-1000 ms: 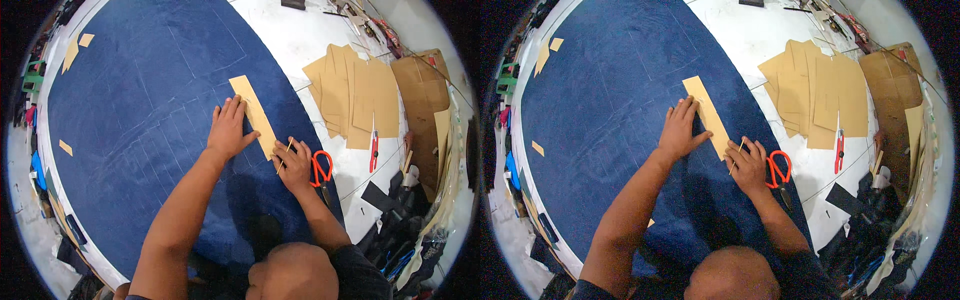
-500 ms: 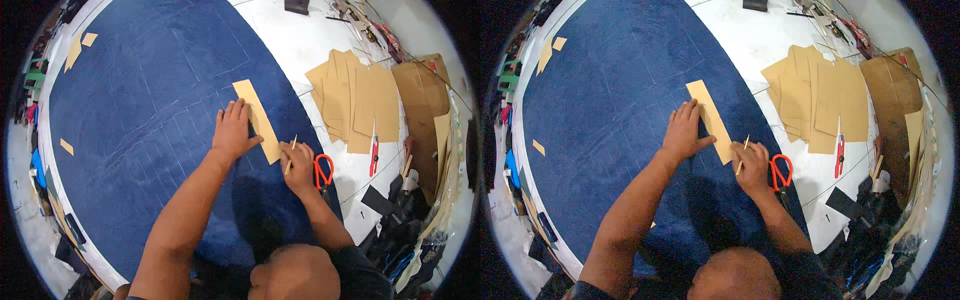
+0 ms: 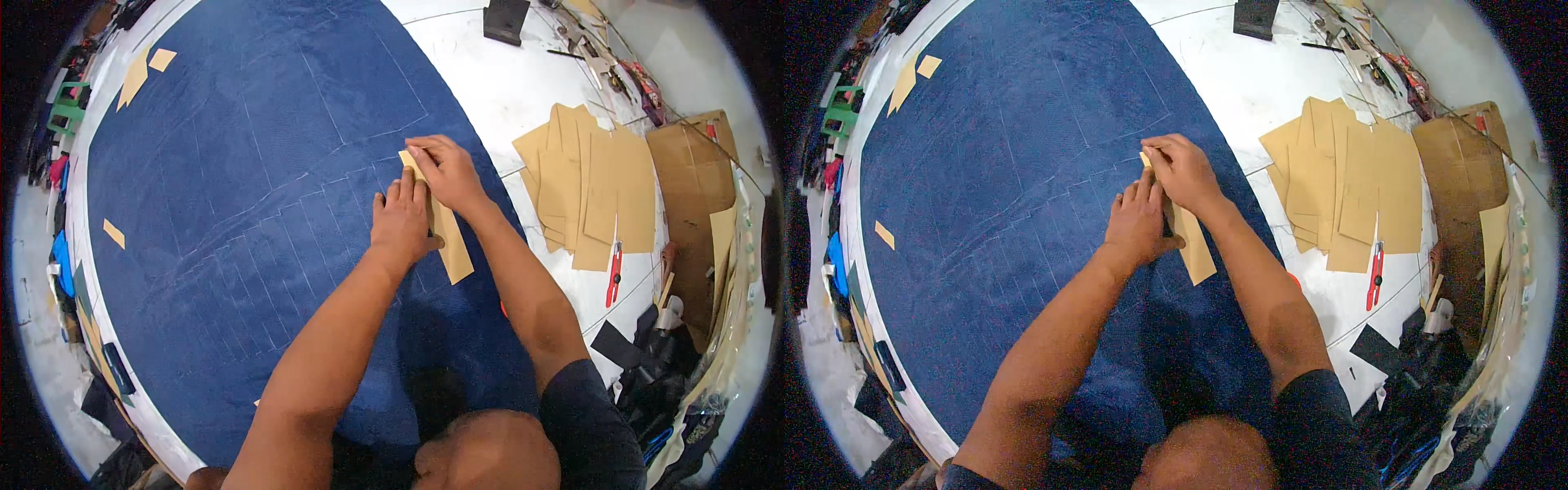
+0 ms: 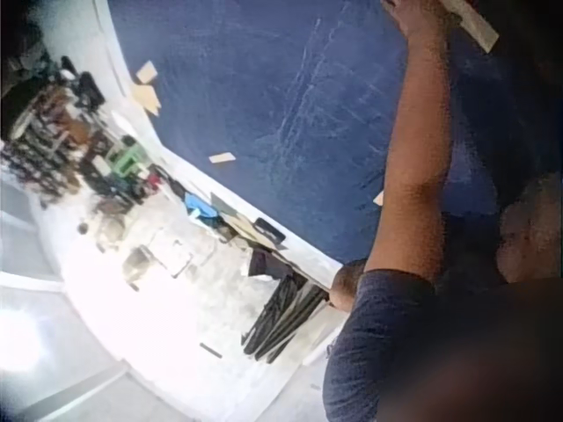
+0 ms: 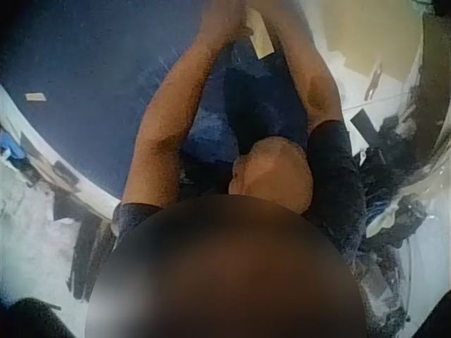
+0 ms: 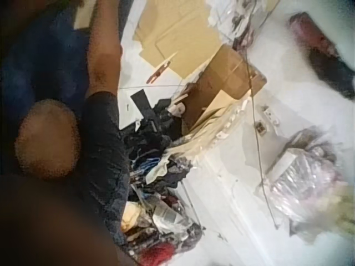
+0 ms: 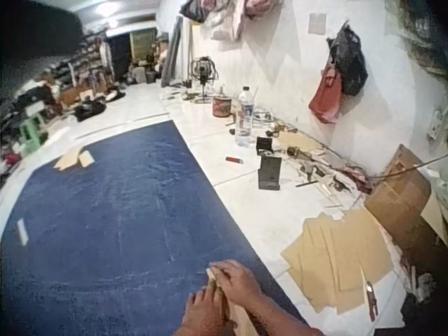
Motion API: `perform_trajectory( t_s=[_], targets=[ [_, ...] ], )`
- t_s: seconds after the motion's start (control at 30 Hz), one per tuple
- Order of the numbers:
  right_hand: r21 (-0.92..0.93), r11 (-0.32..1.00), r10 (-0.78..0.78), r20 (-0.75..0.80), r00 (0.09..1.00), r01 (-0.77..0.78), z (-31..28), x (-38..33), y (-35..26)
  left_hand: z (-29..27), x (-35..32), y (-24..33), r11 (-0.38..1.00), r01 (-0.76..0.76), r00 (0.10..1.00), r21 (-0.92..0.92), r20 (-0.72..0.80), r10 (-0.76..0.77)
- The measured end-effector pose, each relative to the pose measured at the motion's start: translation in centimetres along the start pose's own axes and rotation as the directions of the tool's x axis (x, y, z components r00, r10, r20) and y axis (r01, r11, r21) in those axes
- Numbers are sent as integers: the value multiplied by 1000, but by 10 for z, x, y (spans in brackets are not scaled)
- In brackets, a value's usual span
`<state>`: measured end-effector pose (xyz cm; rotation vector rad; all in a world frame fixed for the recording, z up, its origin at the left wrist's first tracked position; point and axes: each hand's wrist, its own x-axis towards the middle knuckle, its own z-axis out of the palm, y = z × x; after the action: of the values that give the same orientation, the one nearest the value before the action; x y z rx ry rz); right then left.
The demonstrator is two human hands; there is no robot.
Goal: The person marks lines on a piece of blue fabric using a cardboard template and a marking tool.
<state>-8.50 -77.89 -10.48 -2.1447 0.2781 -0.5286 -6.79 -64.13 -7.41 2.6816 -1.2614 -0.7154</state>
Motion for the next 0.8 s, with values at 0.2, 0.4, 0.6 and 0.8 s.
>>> perform_trajectory(
  t_s=[0.2,0.4,0.6,0.8],
  targets=[
    [-14,989,150,128,980,-150,6,9,8,3,1,1,1000,10,1000,-18,-6,-10],
    [-114,993,58,146,988,-42,7,10,7,5,1,-2,1000,4,1000,-23,-21,-4],
    [-140,990,47,182,982,-22,7,12,11,4,2,0,1000,-3,1000,-28,-19,2],
    [-132,991,49,171,984,-26,7,12,9,2,1,-1,1000,8,1000,3,-2,-8]
  ],
)
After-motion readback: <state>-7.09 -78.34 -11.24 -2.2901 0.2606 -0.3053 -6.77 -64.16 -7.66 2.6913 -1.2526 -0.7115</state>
